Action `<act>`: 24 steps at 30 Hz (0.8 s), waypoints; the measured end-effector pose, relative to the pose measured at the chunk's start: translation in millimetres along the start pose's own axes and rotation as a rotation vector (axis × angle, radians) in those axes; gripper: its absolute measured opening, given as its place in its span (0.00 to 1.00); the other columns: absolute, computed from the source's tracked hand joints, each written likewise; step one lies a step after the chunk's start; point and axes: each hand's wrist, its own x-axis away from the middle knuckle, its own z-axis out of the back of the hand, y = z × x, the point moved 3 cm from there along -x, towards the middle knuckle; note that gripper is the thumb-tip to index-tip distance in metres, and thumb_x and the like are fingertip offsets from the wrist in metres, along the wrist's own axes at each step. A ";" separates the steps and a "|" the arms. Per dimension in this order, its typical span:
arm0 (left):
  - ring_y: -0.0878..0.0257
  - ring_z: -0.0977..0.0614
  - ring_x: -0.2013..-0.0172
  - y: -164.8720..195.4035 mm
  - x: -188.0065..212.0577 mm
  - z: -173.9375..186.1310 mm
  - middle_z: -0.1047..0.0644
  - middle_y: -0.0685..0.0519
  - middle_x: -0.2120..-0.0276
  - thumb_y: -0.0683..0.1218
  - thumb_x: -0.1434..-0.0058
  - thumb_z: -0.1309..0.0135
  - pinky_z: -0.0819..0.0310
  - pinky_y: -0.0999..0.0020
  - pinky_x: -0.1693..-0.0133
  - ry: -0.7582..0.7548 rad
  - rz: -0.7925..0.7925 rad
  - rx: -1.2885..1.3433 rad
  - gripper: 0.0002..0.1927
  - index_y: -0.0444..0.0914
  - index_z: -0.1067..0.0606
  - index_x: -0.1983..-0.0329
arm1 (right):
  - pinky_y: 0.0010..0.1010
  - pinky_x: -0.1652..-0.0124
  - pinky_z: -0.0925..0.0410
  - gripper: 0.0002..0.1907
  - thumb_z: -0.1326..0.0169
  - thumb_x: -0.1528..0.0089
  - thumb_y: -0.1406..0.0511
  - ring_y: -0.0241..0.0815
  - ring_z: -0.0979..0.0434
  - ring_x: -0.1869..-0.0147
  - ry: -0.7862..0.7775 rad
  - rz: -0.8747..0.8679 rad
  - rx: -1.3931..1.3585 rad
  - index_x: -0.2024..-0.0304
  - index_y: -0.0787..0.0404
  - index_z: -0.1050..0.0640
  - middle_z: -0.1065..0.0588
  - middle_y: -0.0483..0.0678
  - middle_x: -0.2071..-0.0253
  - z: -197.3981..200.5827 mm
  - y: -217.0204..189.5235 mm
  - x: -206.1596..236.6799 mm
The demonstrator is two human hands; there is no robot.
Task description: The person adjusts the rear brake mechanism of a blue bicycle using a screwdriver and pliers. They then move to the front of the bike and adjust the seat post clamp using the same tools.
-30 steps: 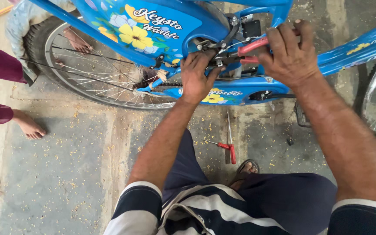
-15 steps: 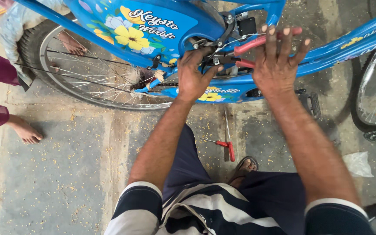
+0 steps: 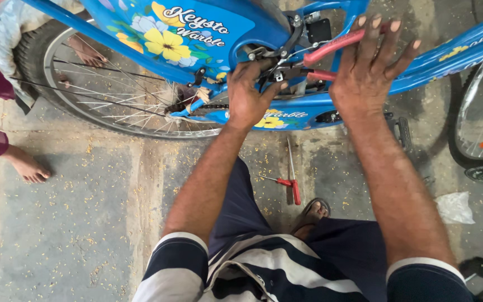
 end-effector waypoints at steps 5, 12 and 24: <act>0.55 0.22 0.49 -1.8 0.6 -1.6 0.18 0.55 0.55 0.50 0.52 0.25 0.34 0.56 0.48 0.017 -0.015 0.006 0.26 0.42 0.20 0.51 | 0.72 0.29 0.60 0.22 0.57 0.28 0.74 0.68 0.56 0.18 -0.016 0.012 0.009 0.30 0.74 0.33 0.51 0.63 0.22 -4.8 1.1 2.9; 0.55 0.22 0.47 -4.7 2.2 -1.5 0.18 0.56 0.53 0.49 0.49 0.27 0.35 0.56 0.47 0.018 -0.050 -0.008 0.25 0.42 0.21 0.49 | 0.75 0.27 0.60 0.20 0.56 0.25 0.73 0.66 0.56 0.17 -0.050 0.040 0.044 0.31 0.72 0.32 0.48 0.60 0.22 -1.3 7.9 1.0; 0.56 0.22 0.48 -15.1 9.6 -7.5 0.19 0.55 0.52 0.45 0.42 0.33 0.36 0.56 0.50 0.034 -0.181 -0.109 0.22 0.41 0.24 0.45 | 0.74 0.25 0.66 0.20 0.59 0.25 0.72 0.67 0.67 0.15 0.035 0.018 0.152 0.31 0.72 0.34 0.58 0.61 0.20 -8.3 24.7 1.0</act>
